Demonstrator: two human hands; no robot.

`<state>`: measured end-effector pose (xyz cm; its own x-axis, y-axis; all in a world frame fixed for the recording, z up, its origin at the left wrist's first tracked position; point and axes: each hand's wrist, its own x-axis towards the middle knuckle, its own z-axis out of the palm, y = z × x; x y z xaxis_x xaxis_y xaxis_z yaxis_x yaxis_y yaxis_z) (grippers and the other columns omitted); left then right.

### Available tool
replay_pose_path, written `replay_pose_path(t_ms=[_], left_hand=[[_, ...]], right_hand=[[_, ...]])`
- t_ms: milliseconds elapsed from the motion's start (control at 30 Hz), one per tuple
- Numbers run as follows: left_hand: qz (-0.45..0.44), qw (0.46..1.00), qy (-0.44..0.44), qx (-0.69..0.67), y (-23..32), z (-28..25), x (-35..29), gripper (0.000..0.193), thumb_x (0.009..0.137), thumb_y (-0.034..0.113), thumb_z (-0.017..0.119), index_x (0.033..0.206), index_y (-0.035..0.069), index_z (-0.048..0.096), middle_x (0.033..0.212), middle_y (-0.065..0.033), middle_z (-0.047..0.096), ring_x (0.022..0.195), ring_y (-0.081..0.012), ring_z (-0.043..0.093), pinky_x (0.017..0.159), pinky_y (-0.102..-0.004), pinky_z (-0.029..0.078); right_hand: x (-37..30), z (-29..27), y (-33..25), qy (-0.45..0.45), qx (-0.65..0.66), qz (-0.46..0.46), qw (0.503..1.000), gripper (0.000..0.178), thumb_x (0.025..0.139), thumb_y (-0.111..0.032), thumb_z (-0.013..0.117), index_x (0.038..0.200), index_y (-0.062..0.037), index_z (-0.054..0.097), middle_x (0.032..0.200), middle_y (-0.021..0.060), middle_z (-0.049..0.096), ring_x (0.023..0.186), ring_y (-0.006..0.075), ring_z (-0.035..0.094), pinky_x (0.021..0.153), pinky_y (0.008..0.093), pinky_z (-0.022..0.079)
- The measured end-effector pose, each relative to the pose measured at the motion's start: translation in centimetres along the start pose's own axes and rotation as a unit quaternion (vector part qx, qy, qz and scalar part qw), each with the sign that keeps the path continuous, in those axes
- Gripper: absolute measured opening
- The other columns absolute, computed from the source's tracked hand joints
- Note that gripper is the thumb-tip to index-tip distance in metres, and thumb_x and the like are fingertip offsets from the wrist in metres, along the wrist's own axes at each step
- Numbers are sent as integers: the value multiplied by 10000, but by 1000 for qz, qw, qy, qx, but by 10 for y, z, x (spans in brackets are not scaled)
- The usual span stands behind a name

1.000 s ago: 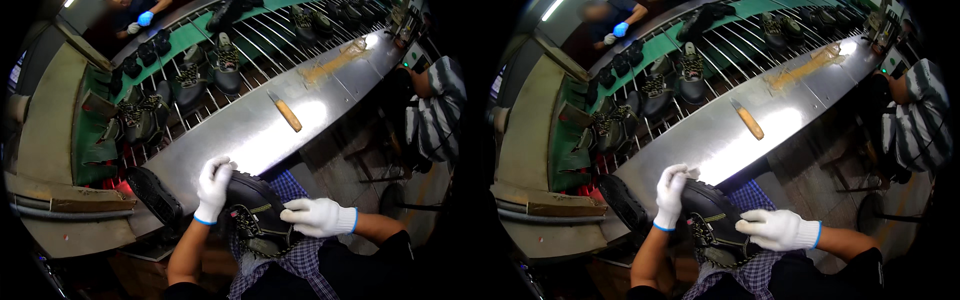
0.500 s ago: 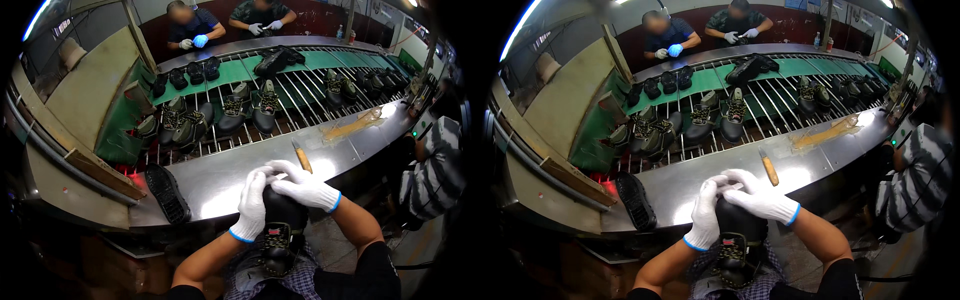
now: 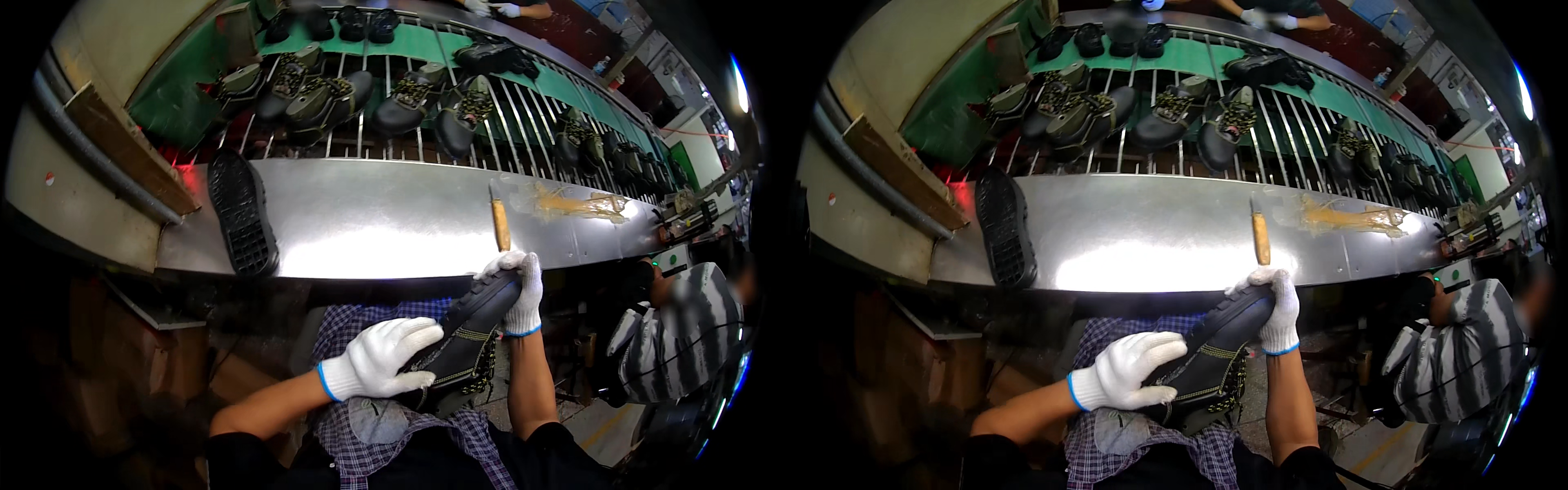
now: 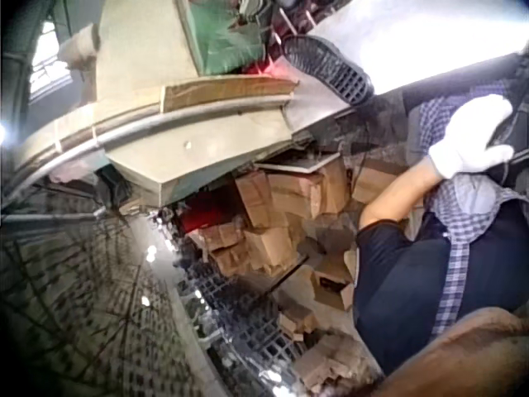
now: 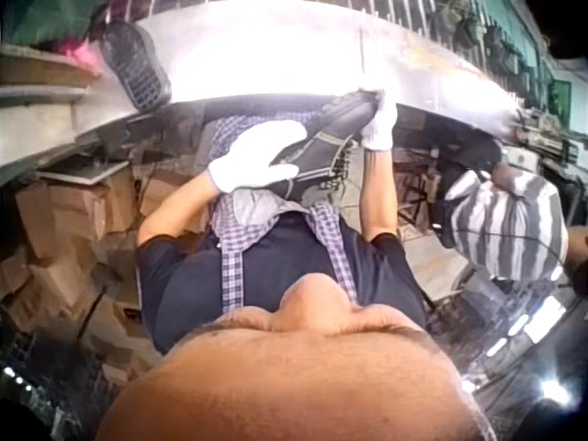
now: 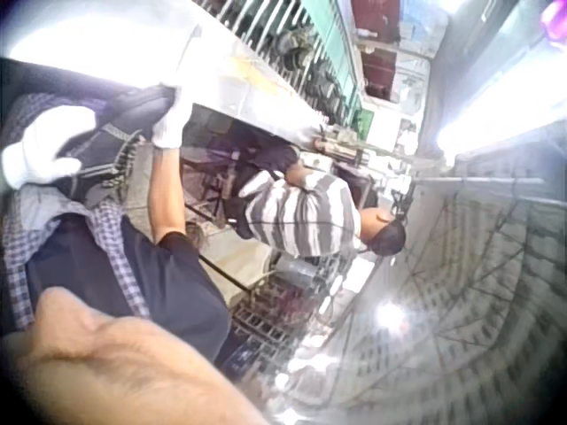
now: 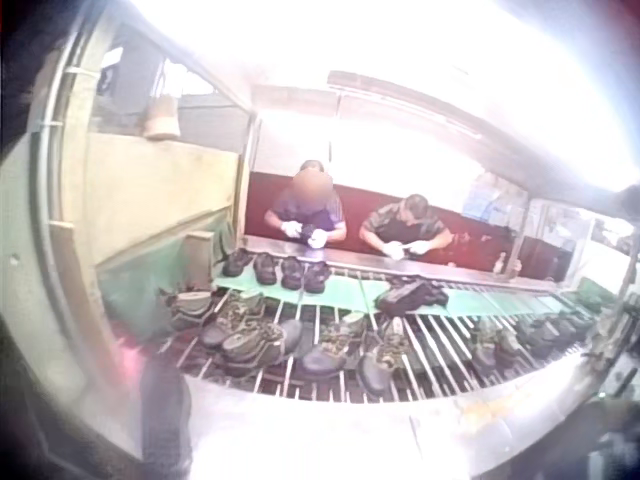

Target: The person wipes and clears debris from the soles and edges of various black and tan work boots using their hands and a small knife.

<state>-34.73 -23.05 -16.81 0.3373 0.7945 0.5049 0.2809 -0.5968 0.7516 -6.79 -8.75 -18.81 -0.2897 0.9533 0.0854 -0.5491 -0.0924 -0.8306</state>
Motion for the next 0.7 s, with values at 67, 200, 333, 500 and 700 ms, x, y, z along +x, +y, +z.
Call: replay_pose_path(t_ms=[67,200,333,500,700], left_hand=[[23,1000,19,10,-35,-2,-27,680,839,319,867,1365,-32,617,1306,-265,698,1099,-415,745,940,-459,631],[-25,997,-74,21,-47,-40,-42,772,800,114,850,1491,-20,534,1380,-252,669,1214,-405,710,1035,-433,607],[-166,975,-120,-81,23,-58,-20,798,820,30,717,1583,14,480,1393,-226,684,1166,-342,746,1007,-390,627],[-231,957,-170,-36,48,-64,-12,806,821,53,685,1601,82,486,1447,-186,675,967,-283,802,783,-342,678],[-203,960,-190,36,54,-61,-8,791,795,71,677,1573,154,557,1477,-216,650,820,-273,802,651,-313,657]], right_hand=[[9,15,6,-34,-61,11,998,450,1117,-392,561,1022,32,678,948,215,714,880,354,738,841,495,634],[26,49,2,-80,-154,12,985,412,1075,-342,621,956,48,680,948,213,702,895,338,725,847,471,629],[27,68,-4,-104,-121,-1,987,417,1104,-368,537,927,4,604,884,194,646,826,292,675,812,471,634],[26,83,-18,-114,-194,8,974,402,1103,-351,513,923,-1,594,879,177,615,804,271,657,817,483,639],[20,83,-27,-116,-227,-1,967,427,1096,-369,501,942,16,604,882,163,612,815,265,653,857,492,628]])
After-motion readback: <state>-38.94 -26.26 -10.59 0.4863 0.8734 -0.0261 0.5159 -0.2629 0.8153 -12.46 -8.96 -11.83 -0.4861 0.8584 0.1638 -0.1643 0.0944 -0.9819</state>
